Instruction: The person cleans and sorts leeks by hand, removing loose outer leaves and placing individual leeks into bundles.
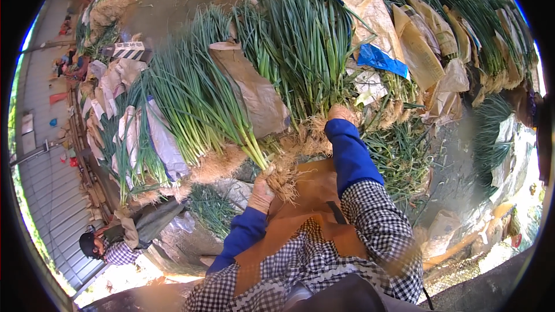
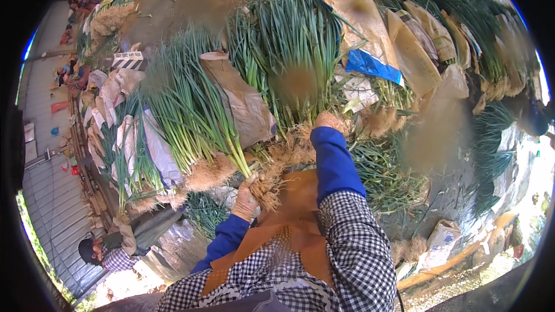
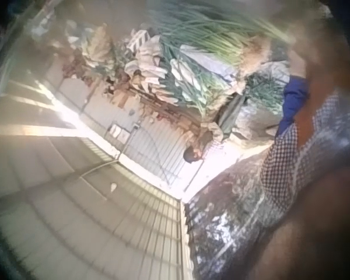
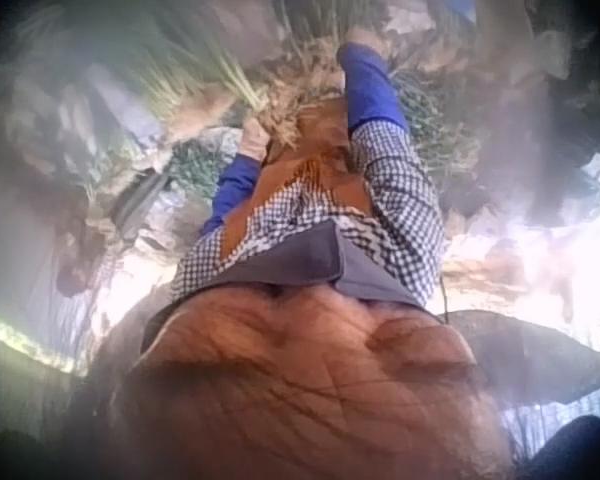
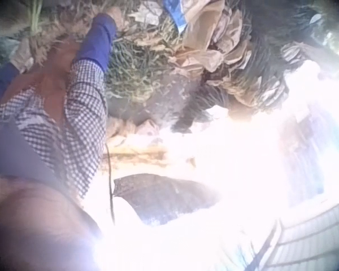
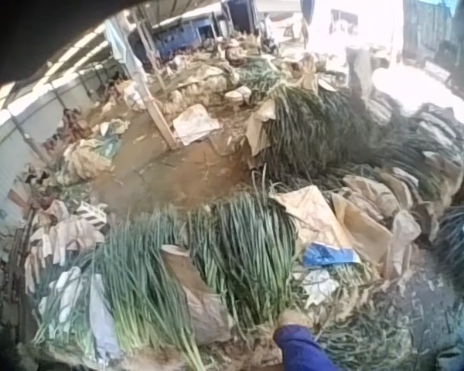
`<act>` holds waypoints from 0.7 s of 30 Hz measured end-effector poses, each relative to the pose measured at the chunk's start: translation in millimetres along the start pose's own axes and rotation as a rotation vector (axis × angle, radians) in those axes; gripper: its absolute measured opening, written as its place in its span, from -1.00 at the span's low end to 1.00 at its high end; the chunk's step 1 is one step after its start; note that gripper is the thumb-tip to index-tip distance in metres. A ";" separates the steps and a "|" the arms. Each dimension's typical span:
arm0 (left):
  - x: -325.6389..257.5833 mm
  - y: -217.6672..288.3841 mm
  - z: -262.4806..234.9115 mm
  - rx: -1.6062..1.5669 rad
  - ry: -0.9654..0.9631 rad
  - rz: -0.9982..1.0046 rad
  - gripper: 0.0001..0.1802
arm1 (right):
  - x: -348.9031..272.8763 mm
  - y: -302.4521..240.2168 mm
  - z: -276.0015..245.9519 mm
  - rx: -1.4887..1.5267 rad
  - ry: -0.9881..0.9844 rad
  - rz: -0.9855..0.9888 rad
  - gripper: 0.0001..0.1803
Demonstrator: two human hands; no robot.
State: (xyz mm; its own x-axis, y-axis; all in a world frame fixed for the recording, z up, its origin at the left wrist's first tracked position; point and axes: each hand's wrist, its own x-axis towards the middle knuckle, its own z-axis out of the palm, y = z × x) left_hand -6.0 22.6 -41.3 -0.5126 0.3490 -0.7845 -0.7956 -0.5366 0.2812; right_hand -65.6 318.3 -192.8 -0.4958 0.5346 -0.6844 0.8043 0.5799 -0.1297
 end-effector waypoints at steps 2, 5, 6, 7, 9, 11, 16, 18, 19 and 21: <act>-0.5 -3.4 -9.7 -0.017 -0.033 -0.022 -0.74 | 4.4 -2.9 -3.5 0.027 0.025 0.029 -0.70; -5.1 -8.4 -3.2 -0.017 0.039 -0.060 -0.75 | -17.3 27.6 -29.9 0.225 0.138 -0.281 -0.61; -2.0 -12.6 -4.7 -0.016 0.014 -0.060 -0.66 | -26.1 45.5 -42.4 0.328 0.028 -0.423 -0.63; -1.2 -20.3 -4.3 -0.041 0.018 -0.050 -0.66 | -53.4 48.4 -59.0 0.490 -0.106 -0.469 -0.65; 7.9 -37.2 13.4 0.099 -0.140 -0.029 -0.54 | -127.4 45.8 -108.0 0.882 -0.378 -0.387 -0.69; 4.9 -60.9 69.0 0.244 -0.140 -0.055 -0.54 | -150.3 67.7 -89.4 1.136 -0.556 -0.354 -0.68; 29.1 -120.7 76.0 0.475 -0.038 -0.037 -0.81 | -151.9 44.9 -74.2 1.252 -0.355 -0.148 -0.64; 42.4 -134.8 75.2 0.490 0.037 0.051 -0.82 | -115.3 57.9 -16.7 0.816 0.084 -0.140 -0.54; 51.6 -139.2 65.7 0.482 0.124 0.158 -0.83 | -114.0 53.9 -8.4 0.506 0.305 -0.153 -0.46; 59.0 -139.2 49.7 0.712 0.178 0.222 -0.82 | -138.1 43.1 -19.1 0.537 0.292 -0.091 -0.43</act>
State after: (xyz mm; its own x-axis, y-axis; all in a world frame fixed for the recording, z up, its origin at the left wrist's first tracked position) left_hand 58.5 156.0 -99.2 -0.6726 0.1294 -0.7286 -0.7273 0.0662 0.6831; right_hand 31.3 281.2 -90.2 -0.5785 0.6874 -0.4390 0.7695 0.2815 -0.5732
